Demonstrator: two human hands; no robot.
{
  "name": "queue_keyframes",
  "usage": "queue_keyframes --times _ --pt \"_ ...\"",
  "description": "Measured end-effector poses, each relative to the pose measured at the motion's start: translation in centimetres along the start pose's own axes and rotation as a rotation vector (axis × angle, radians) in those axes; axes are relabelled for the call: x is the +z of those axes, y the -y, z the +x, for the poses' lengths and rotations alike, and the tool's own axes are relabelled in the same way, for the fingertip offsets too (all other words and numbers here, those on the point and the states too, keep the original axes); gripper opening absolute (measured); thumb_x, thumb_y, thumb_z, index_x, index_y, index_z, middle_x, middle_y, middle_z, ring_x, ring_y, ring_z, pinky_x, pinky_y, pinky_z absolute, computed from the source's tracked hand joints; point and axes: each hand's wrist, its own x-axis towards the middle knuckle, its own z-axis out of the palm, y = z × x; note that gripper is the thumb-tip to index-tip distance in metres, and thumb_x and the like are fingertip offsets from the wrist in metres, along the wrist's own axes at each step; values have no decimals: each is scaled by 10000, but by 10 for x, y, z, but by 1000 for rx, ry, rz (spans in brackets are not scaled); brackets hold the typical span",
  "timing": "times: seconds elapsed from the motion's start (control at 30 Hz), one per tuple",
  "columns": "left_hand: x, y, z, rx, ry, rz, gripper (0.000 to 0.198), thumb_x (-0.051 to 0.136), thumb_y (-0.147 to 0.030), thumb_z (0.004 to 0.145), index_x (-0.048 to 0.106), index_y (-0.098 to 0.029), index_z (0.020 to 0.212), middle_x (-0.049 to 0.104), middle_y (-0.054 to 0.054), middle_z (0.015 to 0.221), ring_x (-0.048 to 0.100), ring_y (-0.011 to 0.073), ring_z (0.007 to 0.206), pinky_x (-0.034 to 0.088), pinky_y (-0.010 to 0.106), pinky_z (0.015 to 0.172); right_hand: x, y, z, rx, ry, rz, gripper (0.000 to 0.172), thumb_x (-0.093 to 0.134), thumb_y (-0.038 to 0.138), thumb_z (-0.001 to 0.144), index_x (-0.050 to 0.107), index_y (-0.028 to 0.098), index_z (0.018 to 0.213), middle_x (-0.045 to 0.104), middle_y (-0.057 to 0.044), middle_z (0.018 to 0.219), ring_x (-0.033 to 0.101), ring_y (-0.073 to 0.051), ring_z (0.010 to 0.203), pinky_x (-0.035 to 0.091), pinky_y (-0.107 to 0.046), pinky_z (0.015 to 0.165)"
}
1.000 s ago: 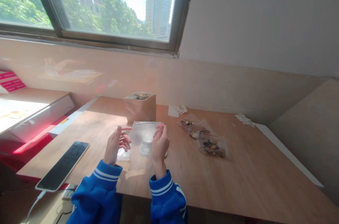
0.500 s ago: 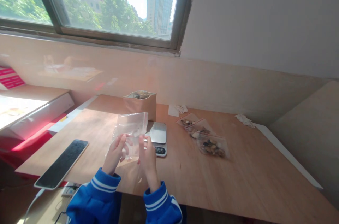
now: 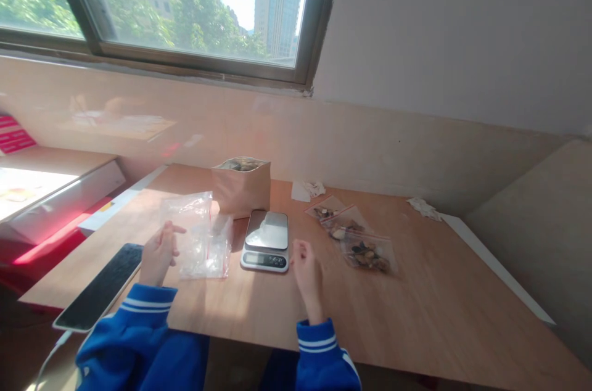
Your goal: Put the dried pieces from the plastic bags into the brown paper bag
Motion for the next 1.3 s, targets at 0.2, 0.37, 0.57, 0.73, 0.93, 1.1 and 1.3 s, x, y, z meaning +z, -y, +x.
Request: queue_keyframes --times 0.2,0.37,0.57,0.73,0.93,1.1,1.3 --pt "5 18 17 18 159 251 482 324 -583 842 627 -212 897 461 -33 441 502 152 418 390 233 439 -87 -97 48 -228 -479 -644 545 447 530 802 580 77 1073 512 -256 1150 464 -365 1076 335 -527 888" --pt "25 43 17 110 44 741 426 375 -532 847 646 -209 905 635 95 742 603 272 762 448 371 666 -90 -130 45 -294 -474 -822 524 426 446 839 518 81 1204 367 -245 1340 352 -363 1205 342 -513 914" --pt "39 41 4 286 -280 826 716 460 -532 818 356 -75 1360 465 235 1248 468 367 1094 379 487 883 -92 -133 43 -335 -493 -725 452 330 384 910 611 112 1136 442 -221 1292 409 -336 1182 366 -509 913" --pt "49 34 -5 528 -64 860 458 430 -408 874 472 -246 1300 417 122 1382 392 298 1228 285 462 1000 -96 -120 40 -350 -548 -553 488 305 419 927 669 112 1037 570 -211 1156 521 -300 1081 391 -494 915" --pt "48 69 12 582 253 894 335 468 -359 839 593 -276 1139 531 68 1319 398 300 1260 245 464 1032 -89 -75 0 -255 -797 -245 520 396 522 891 663 95 1016 659 -191 990 602 -281 938 443 -434 849" --pt "33 85 26 541 298 879 357 482 -306 818 600 -234 1147 534 83 1318 397 305 1264 294 427 1019 -71 -36 -38 -29 -894 82 450 523 522 823 630 125 1007 659 -139 978 613 -249 900 480 -354 783" --pt "31 60 12 505 138 888 403 433 -342 860 553 -292 1242 523 61 1337 337 318 1302 207 534 1024 -59 1 -42 66 -582 265 433 537 534 798 629 140 954 674 -83 948 613 -199 845 487 -281 717"
